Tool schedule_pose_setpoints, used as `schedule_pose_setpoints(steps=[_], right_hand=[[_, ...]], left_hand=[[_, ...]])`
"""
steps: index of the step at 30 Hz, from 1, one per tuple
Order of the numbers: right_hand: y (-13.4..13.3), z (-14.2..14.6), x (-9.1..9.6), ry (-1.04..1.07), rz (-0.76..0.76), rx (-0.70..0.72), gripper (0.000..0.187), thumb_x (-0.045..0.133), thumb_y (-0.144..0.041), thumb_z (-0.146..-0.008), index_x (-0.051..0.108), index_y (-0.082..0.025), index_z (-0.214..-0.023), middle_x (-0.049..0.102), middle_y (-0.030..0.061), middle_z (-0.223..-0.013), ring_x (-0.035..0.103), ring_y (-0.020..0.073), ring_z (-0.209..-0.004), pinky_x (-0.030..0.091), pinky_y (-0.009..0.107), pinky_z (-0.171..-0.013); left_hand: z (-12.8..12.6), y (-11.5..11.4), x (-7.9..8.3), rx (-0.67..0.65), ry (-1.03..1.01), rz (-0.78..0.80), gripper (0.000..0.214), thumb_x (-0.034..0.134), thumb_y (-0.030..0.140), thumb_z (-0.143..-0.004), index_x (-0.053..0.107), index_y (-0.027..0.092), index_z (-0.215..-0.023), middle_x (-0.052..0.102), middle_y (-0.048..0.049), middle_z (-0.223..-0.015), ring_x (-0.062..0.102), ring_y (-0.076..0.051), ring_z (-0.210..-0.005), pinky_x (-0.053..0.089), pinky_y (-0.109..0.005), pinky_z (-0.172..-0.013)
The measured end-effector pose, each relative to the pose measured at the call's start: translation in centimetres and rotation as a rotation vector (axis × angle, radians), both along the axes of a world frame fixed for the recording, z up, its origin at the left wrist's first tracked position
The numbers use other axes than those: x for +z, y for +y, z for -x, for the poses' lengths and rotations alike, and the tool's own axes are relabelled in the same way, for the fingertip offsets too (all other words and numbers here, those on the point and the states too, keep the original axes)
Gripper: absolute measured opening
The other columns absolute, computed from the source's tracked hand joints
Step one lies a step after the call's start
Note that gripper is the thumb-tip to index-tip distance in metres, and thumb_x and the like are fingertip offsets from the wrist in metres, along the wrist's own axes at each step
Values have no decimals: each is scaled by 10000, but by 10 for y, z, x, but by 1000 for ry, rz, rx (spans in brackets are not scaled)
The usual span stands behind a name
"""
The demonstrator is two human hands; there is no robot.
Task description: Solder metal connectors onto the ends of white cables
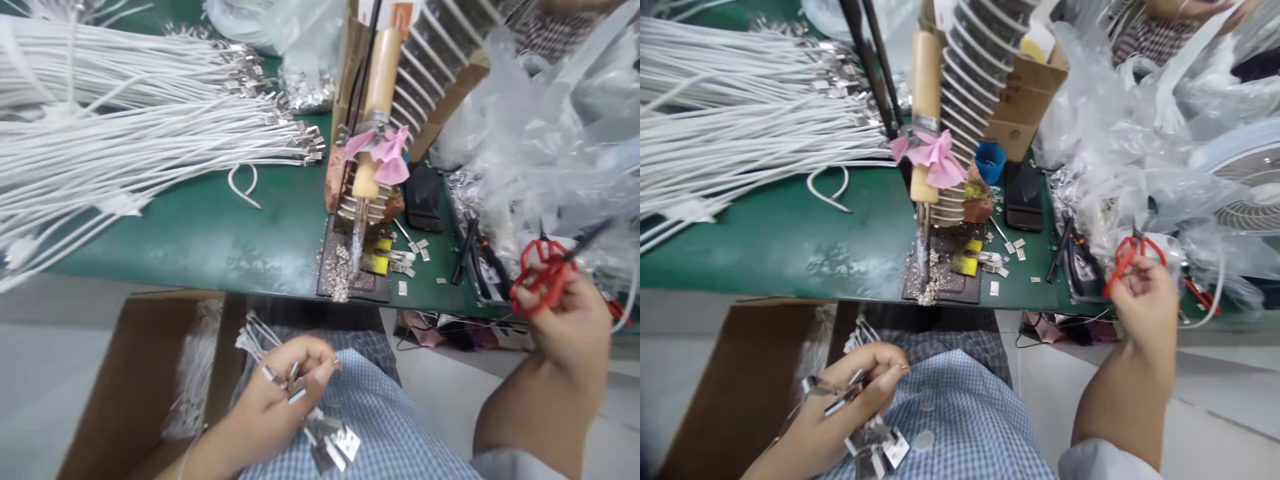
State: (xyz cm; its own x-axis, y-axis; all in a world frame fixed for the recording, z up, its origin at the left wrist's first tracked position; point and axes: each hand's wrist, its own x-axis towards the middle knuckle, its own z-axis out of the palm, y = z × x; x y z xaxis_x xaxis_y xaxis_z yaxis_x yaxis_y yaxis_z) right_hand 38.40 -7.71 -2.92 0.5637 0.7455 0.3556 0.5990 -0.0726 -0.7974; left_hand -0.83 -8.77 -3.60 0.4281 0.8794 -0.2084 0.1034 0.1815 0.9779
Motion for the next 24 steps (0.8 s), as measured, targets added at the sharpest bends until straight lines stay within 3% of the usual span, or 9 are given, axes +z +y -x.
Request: schedule_pose_setpoints(steps=[3, 4, 6, 7, 8, 10, 12, 19, 24], right_hand=[[-35, 43, 1, 50, -5, 203, 283, 852, -355, -594, 721, -241, -818, 662, 45, -694, 598, 175, -541, 460, 320, -493], [-44, 62, -2, 42, 2, 417, 198, 768, -321, -706, 729, -239, -882, 646, 26, -666, 575, 167, -519, 463, 313, -489], [-54, 100, -10, 32, 168, 892, 211, 666, -220, -788, 701, -231, -996, 612, -15, -608, 541, 145, -482, 461, 276, -478], [-55, 119, -15, 36, 226, 973, 136, 651, -229, -811, 680, -227, -944, 618, -8, -628, 557, 152, -523, 475, 276, -510], [-54, 135, -21, 53, 250, 1010, 106, 663, -313, -829, 658, -221, -882, 604, -9, -623, 547, 150, -529, 469, 272, -521], [-50, 159, -32, 76, 246, 1011, 384, 646, -596, -794, 603, -215, -803, 572, -8, -627, 508, 150, -527, 454, 282, -530], [-48, 174, -40, 68, 220, 1007, 535, 559, -754, -744, 556, -221, -775, 527, -24, -612, 454, 142, -509, 425, 289, -531], [-43, 184, -42, -85, 219, 1047, 308, 549, -527, -792, 566, -223, -836, 499, -29, -589, 436, 159, -517, 392, 295, -553], [-41, 183, -41, -148, 225, 1048, 233, 541, -447, -869, 562, -220, -818, 529, -21, -586, 447, 157, -520, 379, 281, -556]], left_hand=[[4, -1, -9, -73, -94, -15, 218, 512, 324, -976, 609, 182, -842, 467, 51, -554, 418, -87, -452, 344, -177, -418], [5, -1, -11, -76, -111, -7, 212, 506, 324, -984, 600, 183, -856, 463, 55, -556, 414, -84, -449, 343, -176, -416], [5, -2, -12, -59, -119, -3, 189, 505, 315, -991, 589, 185, -882, 464, 59, -563, 413, -80, -449, 348, -173, -420], [4, -2, -12, -45, -113, -21, 173, 505, 304, -992, 586, 188, -894, 472, 59, -568, 420, -80, -451, 353, -172, -424], [4, -2, -11, -28, -101, -51, 156, 503, 287, -994, 585, 191, -903, 479, 59, -574, 428, -80, -455, 360, -172, -429], [3, -3, -8, 0, -67, -135, 127, 492, 246, -994, 579, 199, -915, 492, 60, -581, 444, -81, -464, 376, -170, -442], [3, -3, -4, 10, -20, -212, 115, 478, 208, -989, 569, 211, -919, 488, 70, -574, 448, -80, -460, 388, -168, -453], [1, -1, 0, -3, 92, -384, 132, 483, 121, -942, 535, 243, -955, 479, 92, -568, 446, -75, -429, 374, -156, -433], [2, -4, -5, 16, 120, -396, 129, 493, 124, -927, 548, 237, -955, 506, 83, -570, 465, -77, -412, 382, -159, -420]])
